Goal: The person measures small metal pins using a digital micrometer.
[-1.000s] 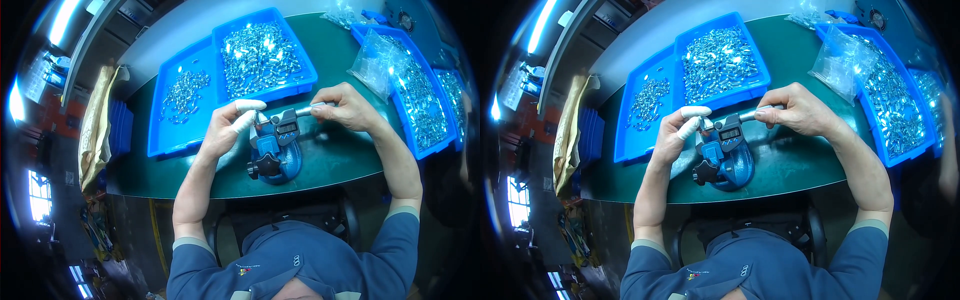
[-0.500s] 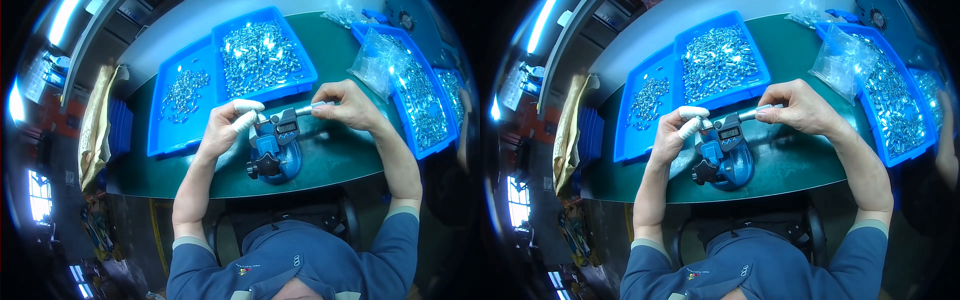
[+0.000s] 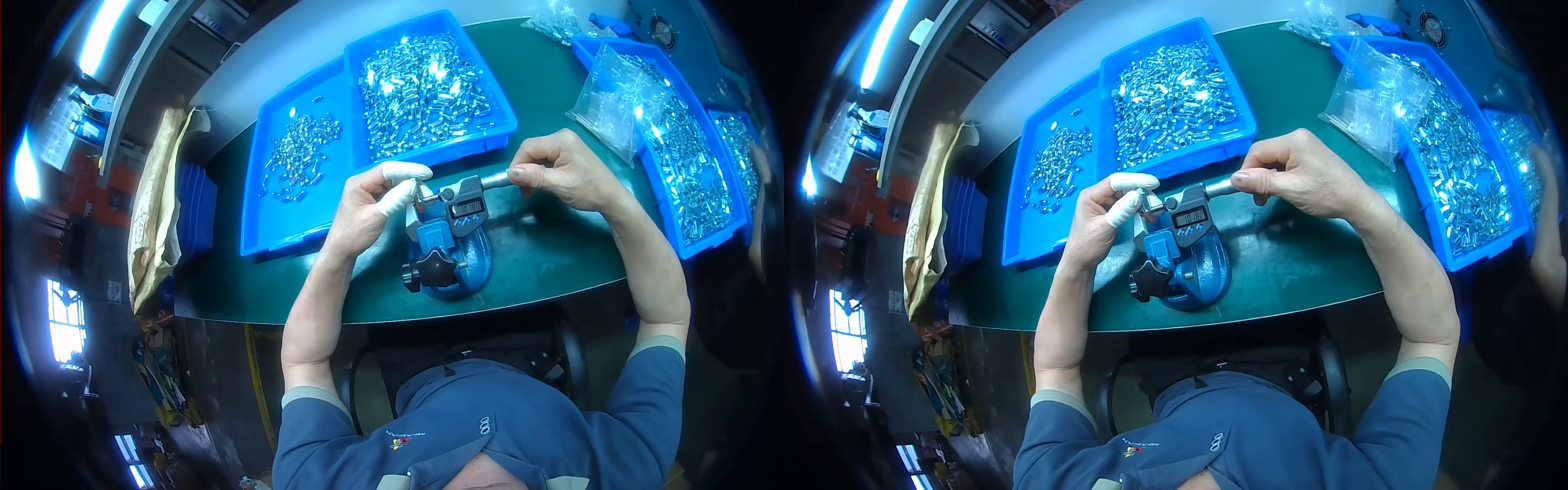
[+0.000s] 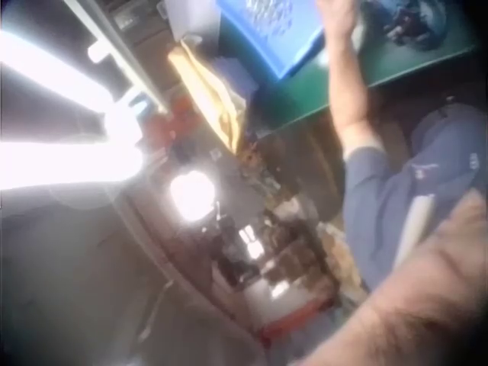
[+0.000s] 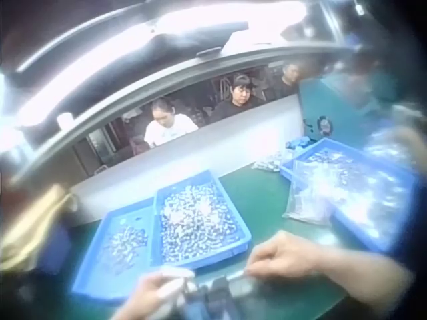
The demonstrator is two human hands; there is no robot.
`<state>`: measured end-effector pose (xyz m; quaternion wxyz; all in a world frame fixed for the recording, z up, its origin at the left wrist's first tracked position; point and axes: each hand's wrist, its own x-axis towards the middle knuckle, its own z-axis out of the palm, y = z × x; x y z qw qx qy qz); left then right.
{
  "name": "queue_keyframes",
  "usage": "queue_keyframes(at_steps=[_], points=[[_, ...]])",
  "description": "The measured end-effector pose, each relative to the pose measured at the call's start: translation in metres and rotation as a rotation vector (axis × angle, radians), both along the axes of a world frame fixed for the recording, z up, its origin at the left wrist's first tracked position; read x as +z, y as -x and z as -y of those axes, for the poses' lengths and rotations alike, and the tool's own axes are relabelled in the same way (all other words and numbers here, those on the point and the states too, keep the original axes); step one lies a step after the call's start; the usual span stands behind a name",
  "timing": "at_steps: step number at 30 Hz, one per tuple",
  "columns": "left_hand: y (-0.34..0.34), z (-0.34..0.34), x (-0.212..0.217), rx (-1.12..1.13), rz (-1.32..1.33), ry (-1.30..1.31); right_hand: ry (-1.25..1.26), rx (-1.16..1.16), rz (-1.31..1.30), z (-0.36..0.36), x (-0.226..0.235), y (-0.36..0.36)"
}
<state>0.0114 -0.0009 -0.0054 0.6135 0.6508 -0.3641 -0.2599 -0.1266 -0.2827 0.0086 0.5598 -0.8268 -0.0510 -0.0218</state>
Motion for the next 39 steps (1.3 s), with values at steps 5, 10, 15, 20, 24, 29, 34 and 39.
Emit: queue_keyframes(at_steps=[5, 10, 15, 20, 24, 29, 34, 39], points=[[-0.0006, -0.0011, 0.0001, -0.011, 0.015, 0.001, -0.007, 0.002, 0.005, -0.0023, 0.0029, 0.0013], [-0.0006, -0.0015, 0.0013, -0.019, 0.014, 0.002, 0.034, 0.013, 0.040, -0.0003, 0.0016, 0.0006], [-0.0022, -0.0018, -0.0004, -0.020, 0.018, 0.005, 0.012, 0.002, 0.003, -0.0005, 0.0003, -0.0012], [-0.0007, -0.0009, 0.0008, -0.009, 0.020, -0.009, 0.009, 0.000, -0.012, 0.0005, -0.0007, -0.0011], [-0.0001, -0.0007, -0.0013, -0.008, 0.020, -0.005, 0.001, 0.005, -0.007, -0.0008, -0.0005, 0.0000], [0.0024, 0.0015, -0.0035, 0.016, -0.015, -0.012, -0.023, 0.013, -0.006, -0.0011, -0.0018, 0.0009], [-0.0006, 0.0033, 0.0009, 0.000, 0.014, -0.024, -0.028, 0.008, -0.013, -0.0003, 0.0056, 0.0028], [-0.0062, 0.0031, -0.0055, 0.007, 0.015, -0.145, -0.016, 0.005, -0.026, 0.0009, 0.0035, -0.0011]])
